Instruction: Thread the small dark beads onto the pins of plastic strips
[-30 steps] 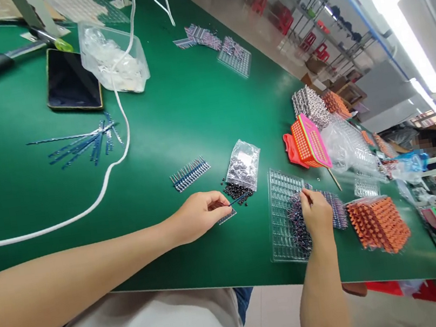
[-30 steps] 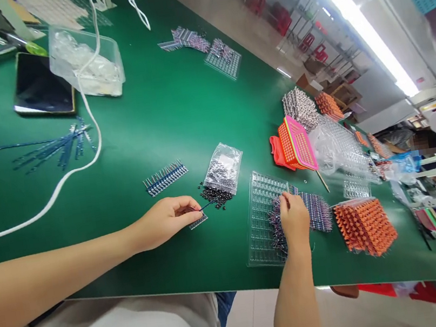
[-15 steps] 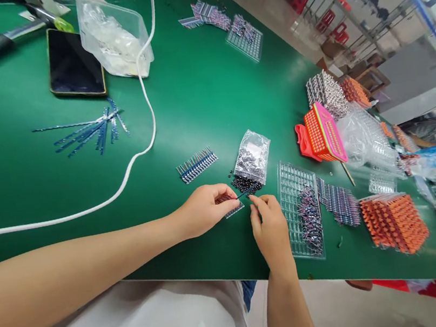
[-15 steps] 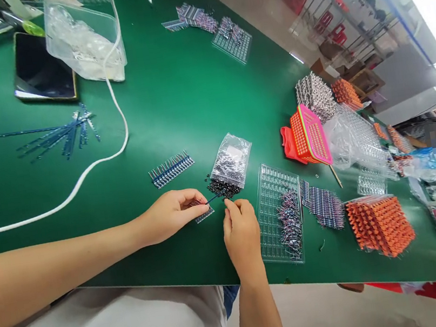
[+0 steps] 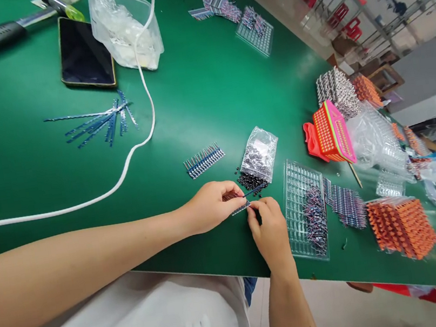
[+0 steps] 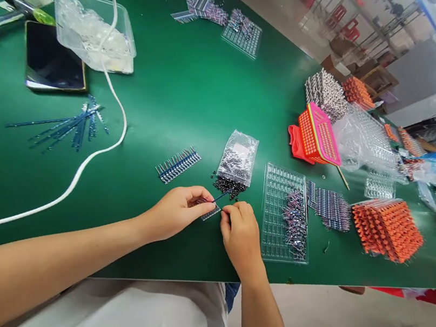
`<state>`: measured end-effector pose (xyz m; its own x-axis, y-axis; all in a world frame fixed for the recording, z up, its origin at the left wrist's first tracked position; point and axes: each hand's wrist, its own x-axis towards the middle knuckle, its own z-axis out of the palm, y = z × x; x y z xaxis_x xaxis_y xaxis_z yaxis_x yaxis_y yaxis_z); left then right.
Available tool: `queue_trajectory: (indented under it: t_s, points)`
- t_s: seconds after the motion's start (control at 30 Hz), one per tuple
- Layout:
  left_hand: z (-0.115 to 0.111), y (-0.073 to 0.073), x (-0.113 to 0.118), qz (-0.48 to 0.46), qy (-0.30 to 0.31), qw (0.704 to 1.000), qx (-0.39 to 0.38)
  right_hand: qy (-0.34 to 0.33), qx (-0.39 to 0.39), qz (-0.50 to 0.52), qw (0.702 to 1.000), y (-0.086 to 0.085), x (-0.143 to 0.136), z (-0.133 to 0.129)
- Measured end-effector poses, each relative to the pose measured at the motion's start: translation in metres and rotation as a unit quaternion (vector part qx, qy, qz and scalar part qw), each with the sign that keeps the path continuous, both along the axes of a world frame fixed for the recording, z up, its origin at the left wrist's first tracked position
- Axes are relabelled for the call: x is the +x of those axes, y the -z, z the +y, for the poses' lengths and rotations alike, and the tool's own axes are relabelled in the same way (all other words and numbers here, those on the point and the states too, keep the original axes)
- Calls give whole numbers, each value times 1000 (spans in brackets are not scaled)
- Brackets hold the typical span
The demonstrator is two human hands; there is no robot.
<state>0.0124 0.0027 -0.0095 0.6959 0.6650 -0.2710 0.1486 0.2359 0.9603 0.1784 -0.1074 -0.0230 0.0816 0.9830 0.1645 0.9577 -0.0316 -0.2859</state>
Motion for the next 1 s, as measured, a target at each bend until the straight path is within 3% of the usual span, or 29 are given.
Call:
queue_trajectory:
  t_s: [0.1,0.23,0.33,0.43,0.7,0.87,1.0]
  points:
    - [1,0,0,1,-5,1000,4,7,-8,13,1000,-1,-1,1]
    - [-1,-3,0,-9,3,1000,-9,44,11,134,990,-14,-6,-5]
    - [-5,-7,-1,-56,17,997,-53,87,48,222,970,-24,-12,-13]
    - [-13,-10,-2,-110,28,989,-96,107,113,261,953,-24,-18,-18]
    - [-21,-10,-4,-136,30,981,-132,110,259,183,942,-2,-28,-22]
    - [-22,-12,-4,-131,22,982,-137,108,275,142,945,0,-27,-24]
    - [-24,-13,-4,-133,27,983,-128,109,281,167,939,-1,-28,-23]
